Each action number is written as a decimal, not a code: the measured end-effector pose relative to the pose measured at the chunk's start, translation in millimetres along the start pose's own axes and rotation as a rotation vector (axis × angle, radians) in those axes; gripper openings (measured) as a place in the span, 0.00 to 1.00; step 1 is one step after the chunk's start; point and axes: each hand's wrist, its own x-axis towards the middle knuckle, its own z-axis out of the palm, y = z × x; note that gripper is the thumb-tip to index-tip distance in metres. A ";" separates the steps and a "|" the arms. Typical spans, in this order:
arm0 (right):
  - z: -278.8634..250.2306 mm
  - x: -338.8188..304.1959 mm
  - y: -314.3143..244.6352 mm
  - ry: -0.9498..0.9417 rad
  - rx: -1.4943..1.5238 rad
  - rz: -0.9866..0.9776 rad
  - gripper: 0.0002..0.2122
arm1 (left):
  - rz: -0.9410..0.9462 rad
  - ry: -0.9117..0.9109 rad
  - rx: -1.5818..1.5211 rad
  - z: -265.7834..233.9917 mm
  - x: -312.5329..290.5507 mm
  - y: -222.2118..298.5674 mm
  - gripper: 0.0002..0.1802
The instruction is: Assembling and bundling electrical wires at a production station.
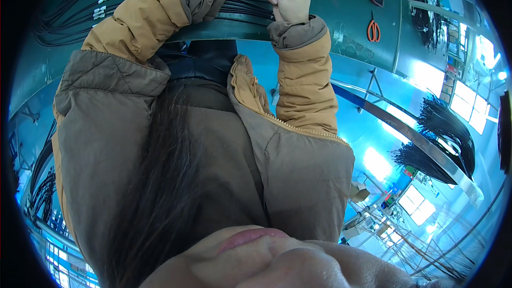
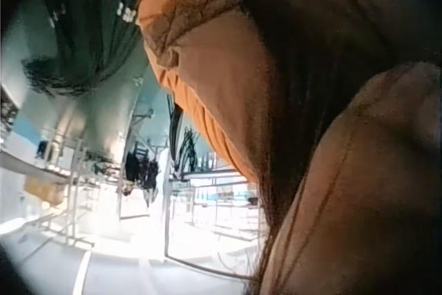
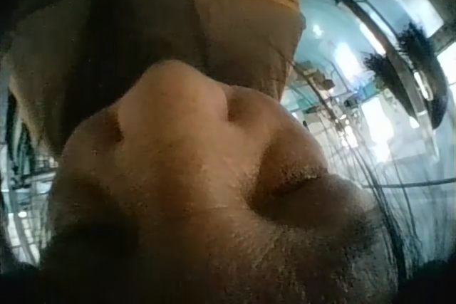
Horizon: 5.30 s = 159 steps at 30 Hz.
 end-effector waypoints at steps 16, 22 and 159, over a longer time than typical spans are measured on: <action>6.4 1.5 -7.5 -0.044 -0.090 0.038 0.10 | 0.018 -0.071 0.005 2.9 -9.0 7.8 0.26; 9.4 5.5 -5.3 0.023 -0.607 -0.438 0.13 | 0.031 -0.061 -0.004 6.9 -6.5 7.1 0.27; -48.3 27.4 27.6 -0.026 0.389 0.152 0.05 | 0.019 -0.437 0.127 6.8 21.5 -26.5 0.10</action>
